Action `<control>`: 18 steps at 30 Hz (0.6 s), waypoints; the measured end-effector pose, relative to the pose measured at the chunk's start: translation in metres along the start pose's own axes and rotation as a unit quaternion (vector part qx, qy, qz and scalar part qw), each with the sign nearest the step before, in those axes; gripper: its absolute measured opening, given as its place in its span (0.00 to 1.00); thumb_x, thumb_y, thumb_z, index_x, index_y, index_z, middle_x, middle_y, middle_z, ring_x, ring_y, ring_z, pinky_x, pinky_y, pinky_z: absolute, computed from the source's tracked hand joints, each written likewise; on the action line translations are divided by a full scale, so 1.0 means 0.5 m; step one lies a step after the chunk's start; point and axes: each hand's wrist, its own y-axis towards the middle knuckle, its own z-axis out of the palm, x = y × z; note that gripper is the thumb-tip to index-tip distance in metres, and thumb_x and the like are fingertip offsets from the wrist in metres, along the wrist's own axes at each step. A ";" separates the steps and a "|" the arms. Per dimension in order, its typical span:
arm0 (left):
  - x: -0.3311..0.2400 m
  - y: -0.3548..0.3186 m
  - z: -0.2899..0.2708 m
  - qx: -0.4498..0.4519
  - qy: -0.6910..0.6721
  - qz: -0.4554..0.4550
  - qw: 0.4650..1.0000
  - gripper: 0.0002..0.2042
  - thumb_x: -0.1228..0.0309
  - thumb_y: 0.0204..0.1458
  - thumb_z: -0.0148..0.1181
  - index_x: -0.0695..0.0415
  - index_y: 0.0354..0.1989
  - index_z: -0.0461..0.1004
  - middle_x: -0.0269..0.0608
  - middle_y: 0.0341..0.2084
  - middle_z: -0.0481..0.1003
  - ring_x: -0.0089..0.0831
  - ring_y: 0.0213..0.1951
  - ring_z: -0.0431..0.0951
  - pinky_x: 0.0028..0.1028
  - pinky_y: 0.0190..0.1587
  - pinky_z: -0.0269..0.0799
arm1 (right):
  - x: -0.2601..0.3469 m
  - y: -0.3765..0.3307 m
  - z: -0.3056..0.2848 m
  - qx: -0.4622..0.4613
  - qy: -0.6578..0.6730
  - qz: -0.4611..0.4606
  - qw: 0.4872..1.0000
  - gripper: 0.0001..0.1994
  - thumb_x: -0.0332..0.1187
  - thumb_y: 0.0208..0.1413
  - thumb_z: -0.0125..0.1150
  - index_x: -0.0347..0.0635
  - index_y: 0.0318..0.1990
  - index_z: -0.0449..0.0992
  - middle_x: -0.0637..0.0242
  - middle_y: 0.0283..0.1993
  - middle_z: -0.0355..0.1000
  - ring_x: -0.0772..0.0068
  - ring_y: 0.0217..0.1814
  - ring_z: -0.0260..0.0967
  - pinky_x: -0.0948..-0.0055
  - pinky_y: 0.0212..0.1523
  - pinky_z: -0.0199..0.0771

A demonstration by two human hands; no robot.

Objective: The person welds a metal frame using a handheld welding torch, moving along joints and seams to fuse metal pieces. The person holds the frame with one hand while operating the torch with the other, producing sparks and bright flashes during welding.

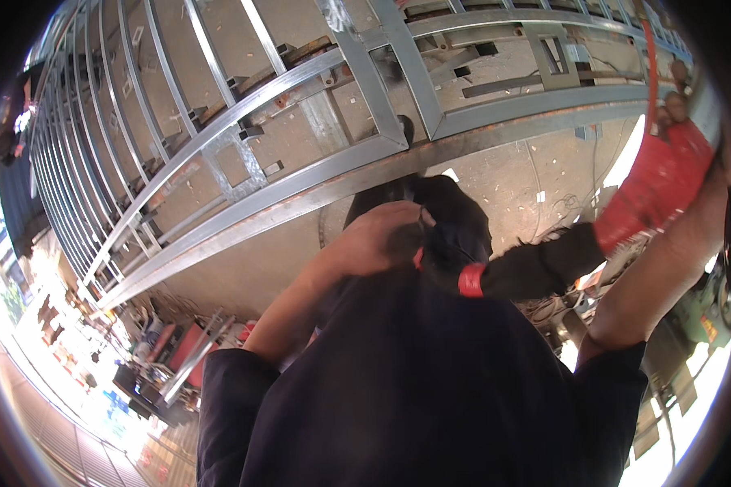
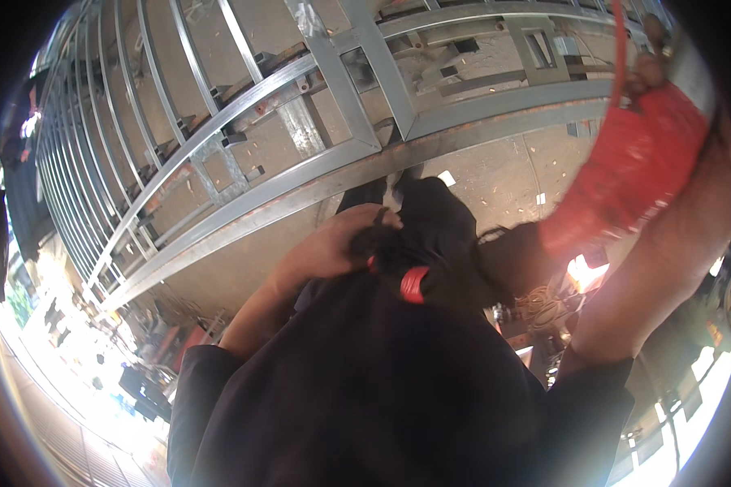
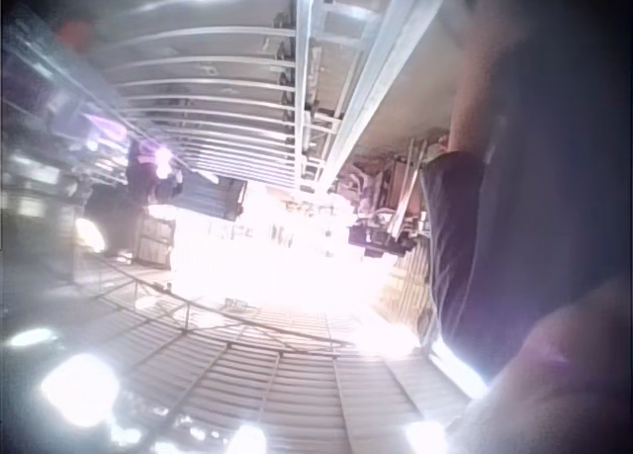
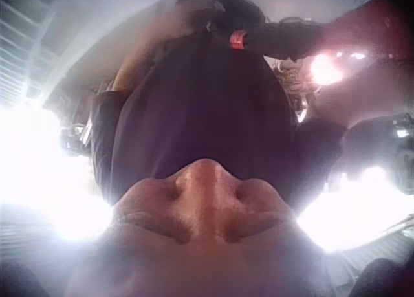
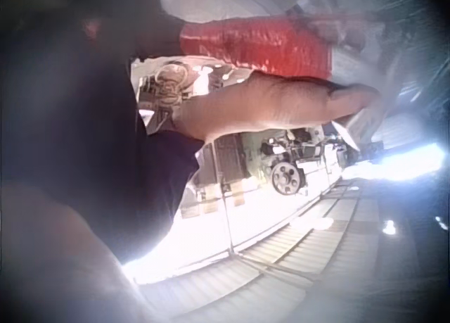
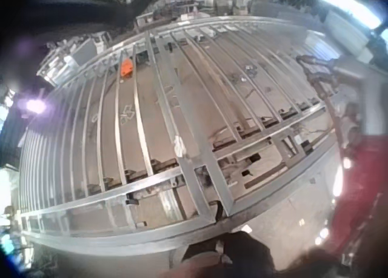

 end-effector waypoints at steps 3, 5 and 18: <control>-0.038 0.034 0.013 0.085 0.047 -0.046 0.994 0.37 0.72 0.49 0.75 0.57 0.71 0.70 0.51 0.70 0.70 0.48 0.73 0.68 0.40 0.77 0.60 | -0.062 -0.104 0.020 0.012 -0.017 0.013 1.000 0.22 0.41 0.76 0.54 0.31 0.65 0.73 0.52 0.55 0.79 0.63 0.47 0.80 0.63 0.56 0.81; -0.044 0.040 0.047 0.087 0.032 -0.028 0.995 0.42 0.70 0.49 0.77 0.57 0.75 0.66 0.51 0.72 0.69 0.48 0.76 0.65 0.40 0.78 0.59 | -0.131 -0.160 0.036 0.039 -0.029 0.038 0.998 0.17 0.37 0.75 0.59 0.34 0.61 0.77 0.54 0.52 0.81 0.64 0.44 0.82 0.65 0.50 0.83; 0.030 0.049 0.118 0.243 -0.195 -0.178 0.933 0.28 0.73 0.57 0.74 0.59 0.66 0.71 0.38 0.59 0.78 0.29 0.58 0.77 0.35 0.60 0.75 | -0.459 -0.480 0.151 -0.100 -0.316 0.038 0.943 0.41 0.32 0.60 0.73 0.39 0.79 0.59 0.45 0.65 0.77 0.46 0.68 0.78 0.59 0.61 0.80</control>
